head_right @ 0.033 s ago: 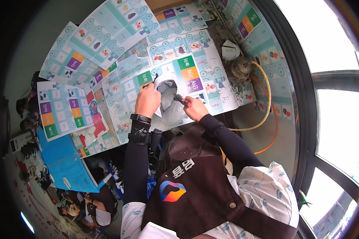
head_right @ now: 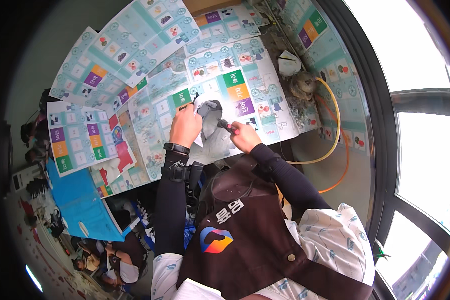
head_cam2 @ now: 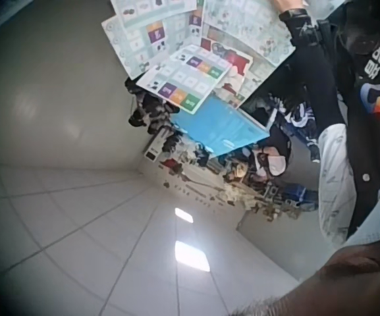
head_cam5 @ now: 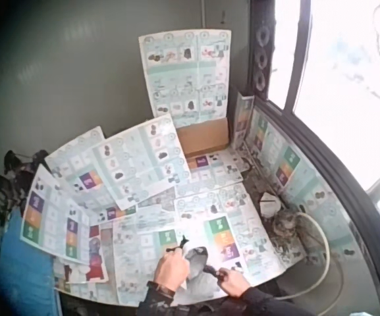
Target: The person applies a substance to a black shoe component using a tool on a worktable. They then hold the component near a processing device, retrieve another part from a bin, and handle it by hand.
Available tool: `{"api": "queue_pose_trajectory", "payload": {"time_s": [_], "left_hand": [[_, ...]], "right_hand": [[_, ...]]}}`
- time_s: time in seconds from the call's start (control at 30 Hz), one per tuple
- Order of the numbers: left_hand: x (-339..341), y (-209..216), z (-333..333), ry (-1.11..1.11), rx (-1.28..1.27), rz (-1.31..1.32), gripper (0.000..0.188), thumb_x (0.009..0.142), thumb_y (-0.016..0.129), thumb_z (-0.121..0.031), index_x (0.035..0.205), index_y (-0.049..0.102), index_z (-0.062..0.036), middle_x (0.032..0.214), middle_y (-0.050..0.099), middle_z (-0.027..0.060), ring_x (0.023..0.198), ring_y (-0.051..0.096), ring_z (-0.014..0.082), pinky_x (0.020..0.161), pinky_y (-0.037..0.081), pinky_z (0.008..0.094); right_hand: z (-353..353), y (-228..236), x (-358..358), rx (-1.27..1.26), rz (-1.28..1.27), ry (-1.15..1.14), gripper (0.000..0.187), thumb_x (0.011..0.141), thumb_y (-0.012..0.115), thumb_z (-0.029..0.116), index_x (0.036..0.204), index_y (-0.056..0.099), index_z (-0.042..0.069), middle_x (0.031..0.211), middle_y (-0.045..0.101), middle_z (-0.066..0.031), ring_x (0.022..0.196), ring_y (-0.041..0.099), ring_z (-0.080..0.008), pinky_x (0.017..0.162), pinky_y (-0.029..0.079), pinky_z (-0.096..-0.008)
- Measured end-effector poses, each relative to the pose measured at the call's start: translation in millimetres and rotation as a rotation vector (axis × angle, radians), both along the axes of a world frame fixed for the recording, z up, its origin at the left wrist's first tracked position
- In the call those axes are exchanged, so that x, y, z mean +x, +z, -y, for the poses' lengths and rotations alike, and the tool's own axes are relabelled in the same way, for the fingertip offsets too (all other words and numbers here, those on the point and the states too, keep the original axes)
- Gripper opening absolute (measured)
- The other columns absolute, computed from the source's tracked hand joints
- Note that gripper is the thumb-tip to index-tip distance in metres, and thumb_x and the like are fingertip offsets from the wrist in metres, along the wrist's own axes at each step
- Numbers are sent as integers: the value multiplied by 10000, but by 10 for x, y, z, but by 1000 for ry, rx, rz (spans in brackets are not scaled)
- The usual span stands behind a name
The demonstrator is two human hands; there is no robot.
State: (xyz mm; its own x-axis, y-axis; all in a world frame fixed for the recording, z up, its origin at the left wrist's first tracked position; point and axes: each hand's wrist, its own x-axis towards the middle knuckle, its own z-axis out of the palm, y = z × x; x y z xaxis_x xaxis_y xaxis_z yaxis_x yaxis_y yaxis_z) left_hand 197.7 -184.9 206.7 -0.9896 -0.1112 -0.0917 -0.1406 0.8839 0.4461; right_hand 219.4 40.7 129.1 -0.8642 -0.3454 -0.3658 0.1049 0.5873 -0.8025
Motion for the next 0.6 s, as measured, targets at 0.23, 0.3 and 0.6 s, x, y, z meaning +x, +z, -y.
{"api": "queue_pose_trajectory", "payload": {"time_s": [0.23,0.3,0.6], "left_hand": [[24,47,-5,-23,16,7,228,897,586,-149,986,629,56,970,701,301,972,671,467,892,526,547],[37,53,5,-27,7,4,230,897,586,-149,989,628,57,979,700,304,983,670,466,900,523,546],[173,97,67,-52,-115,-67,177,913,569,-96,1005,615,49,947,680,273,907,670,470,828,550,529]], "right_hand": [[-12,-29,30,-31,-19,-18,338,851,571,198,1106,709,23,948,692,-312,946,664,-501,858,526,-528],[-1,-3,12,6,10,-15,331,857,569,197,1102,710,24,952,692,-312,951,664,-500,862,526,-526],[-109,-281,25,-251,307,119,359,841,697,144,1178,687,21,846,731,-148,754,712,-204,684,549,-356]]}}
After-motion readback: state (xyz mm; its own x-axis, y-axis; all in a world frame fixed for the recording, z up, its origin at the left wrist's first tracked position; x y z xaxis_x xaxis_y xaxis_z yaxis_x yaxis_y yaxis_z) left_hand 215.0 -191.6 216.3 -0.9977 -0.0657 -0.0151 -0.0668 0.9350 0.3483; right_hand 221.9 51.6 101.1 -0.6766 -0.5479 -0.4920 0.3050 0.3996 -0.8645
